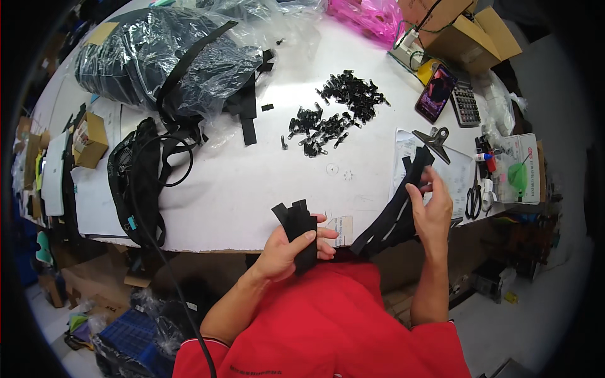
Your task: The person attaches small black plastic clips to the ends of black fabric straps. They pick up a strap and a clip, insert the clip into the strap's end, and then place the assembled unit on the table. This process is repeated multiple times with various straps and clips.
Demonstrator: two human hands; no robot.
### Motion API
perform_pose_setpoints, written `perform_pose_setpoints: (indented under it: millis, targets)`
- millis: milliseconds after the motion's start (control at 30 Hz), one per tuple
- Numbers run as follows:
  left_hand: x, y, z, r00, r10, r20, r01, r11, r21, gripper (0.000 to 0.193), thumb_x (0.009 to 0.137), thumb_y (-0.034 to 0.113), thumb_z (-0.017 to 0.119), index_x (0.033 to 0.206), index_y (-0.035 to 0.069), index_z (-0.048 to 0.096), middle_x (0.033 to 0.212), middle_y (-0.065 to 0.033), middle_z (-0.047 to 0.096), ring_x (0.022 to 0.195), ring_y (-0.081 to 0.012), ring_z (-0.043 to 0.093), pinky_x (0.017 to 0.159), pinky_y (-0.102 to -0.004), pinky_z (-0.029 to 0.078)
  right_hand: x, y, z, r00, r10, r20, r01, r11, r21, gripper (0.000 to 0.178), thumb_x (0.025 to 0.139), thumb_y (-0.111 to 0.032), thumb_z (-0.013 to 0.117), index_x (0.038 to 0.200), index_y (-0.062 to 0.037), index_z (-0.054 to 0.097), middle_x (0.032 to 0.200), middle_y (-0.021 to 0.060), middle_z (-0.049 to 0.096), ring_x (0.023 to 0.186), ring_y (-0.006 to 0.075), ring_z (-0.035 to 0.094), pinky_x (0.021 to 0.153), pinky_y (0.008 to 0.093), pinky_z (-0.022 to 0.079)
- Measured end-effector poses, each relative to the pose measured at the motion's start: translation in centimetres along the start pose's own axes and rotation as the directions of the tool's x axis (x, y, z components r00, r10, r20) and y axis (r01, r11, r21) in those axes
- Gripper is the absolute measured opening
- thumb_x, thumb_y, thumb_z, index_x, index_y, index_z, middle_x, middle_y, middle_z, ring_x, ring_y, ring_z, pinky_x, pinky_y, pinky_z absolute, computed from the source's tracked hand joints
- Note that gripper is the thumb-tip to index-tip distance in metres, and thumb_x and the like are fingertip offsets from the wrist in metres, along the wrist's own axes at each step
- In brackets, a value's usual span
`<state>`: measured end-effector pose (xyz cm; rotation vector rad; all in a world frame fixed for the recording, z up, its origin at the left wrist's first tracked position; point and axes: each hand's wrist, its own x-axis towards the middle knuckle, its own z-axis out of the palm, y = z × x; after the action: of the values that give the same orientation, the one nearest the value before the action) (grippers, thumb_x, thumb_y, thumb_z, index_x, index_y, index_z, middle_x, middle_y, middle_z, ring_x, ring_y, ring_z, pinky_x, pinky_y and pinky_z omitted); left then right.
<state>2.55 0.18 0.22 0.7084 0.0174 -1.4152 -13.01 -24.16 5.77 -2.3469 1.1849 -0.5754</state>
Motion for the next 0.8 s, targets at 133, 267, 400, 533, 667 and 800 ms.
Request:
perform_pose_setpoints:
  millis: [133,267,400,533,667,800]
  targets:
    - [0.1,-0.2,0.2,0.999,-0.048,0.001,0.048,0.991,0.122,0.035,0.103,0.011,0.053,0.134,-0.004,0.047,0.112,-0.02,0.066,0.094,-0.0268,0.071,0.081,-0.0387,0.061,-1.7,-1.8,1.6,0.942,-0.237,0.239,0.192,0.962,0.194,0.036,0.083,-0.007,0.073,0.116,0.003,0.063,0.101,0.0178,0.067,0.09,0.0324,0.065,0.081,0.04,0.052]
    - [-0.4,0.2,1.5,0.995,-0.092,0.028,0.079,0.949,0.306,0.028,0.103,0.01,0.053,0.127,-0.003,0.052,0.096,-0.0155,0.07,0.076,-0.0213,0.072,0.072,-0.033,0.06,-5.4,-5.9,4.4,0.837,-0.267,0.477,-0.053,0.829,0.557,0.028,0.087,-0.007,0.073,0.113,0.0,0.068,0.093,0.0089,0.071,0.084,0.0145,0.067,0.073,0.0281,0.053]
    - [-3.0,1.2,0.0,0.997,-0.078,-0.007,0.071,0.864,0.498,0.019,0.098,0.003,0.059,0.114,-0.007,0.057,0.085,-0.0144,0.071,0.065,-0.0135,0.065,0.06,-0.0265,0.053,-3.5,-3.8,4.2,0.987,0.089,0.132,-0.156,0.713,0.684,0.018,0.089,-0.001,0.07,0.107,0.0011,0.068,0.092,0.0063,0.068,0.082,0.0114,0.063,0.078,0.0257,0.051]
    - [-5.0,2.8,-1.7,0.962,0.167,-0.214,-0.027,0.844,0.535,0.014,0.09,-0.004,0.067,0.103,-0.004,0.063,0.082,-0.0134,0.072,0.059,-0.01,0.061,0.054,-0.0227,0.048,-2.7,-0.2,1.5,0.985,0.131,-0.114,-0.047,0.831,0.554,0.016,0.089,0.001,0.069,0.105,0.0004,0.067,0.093,0.0065,0.064,0.084,0.0136,0.063,0.078,0.0269,0.051]
    - [-4.4,3.2,-3.7,0.756,0.617,-0.221,-0.463,0.741,0.487,0.014,0.088,-0.009,0.062,0.097,0.001,0.063,0.086,-0.0078,0.064,0.056,-0.0048,0.047,0.047,-0.0221,0.036,-4.7,0.3,1.1,1.0,0.028,-0.014,-0.021,0.933,0.359,0.016,0.088,0.0,0.07,0.103,-0.0011,0.068,0.093,0.0085,0.065,0.083,0.0181,0.064,0.077,0.0286,0.051]
    - [-4.0,3.4,-2.1,0.807,0.512,-0.295,-0.435,0.852,0.291,0.016,0.087,-0.009,0.063,0.098,0.003,0.06,0.094,-0.0078,0.064,0.063,-0.0059,0.05,0.053,-0.0217,0.04,-7.1,-1.8,2.1,0.836,-0.409,0.367,0.281,0.892,0.355,0.015,0.086,-0.003,0.071,0.101,-0.0027,0.069,0.092,0.0091,0.066,0.08,0.0213,0.065,0.071,0.0322,0.052]
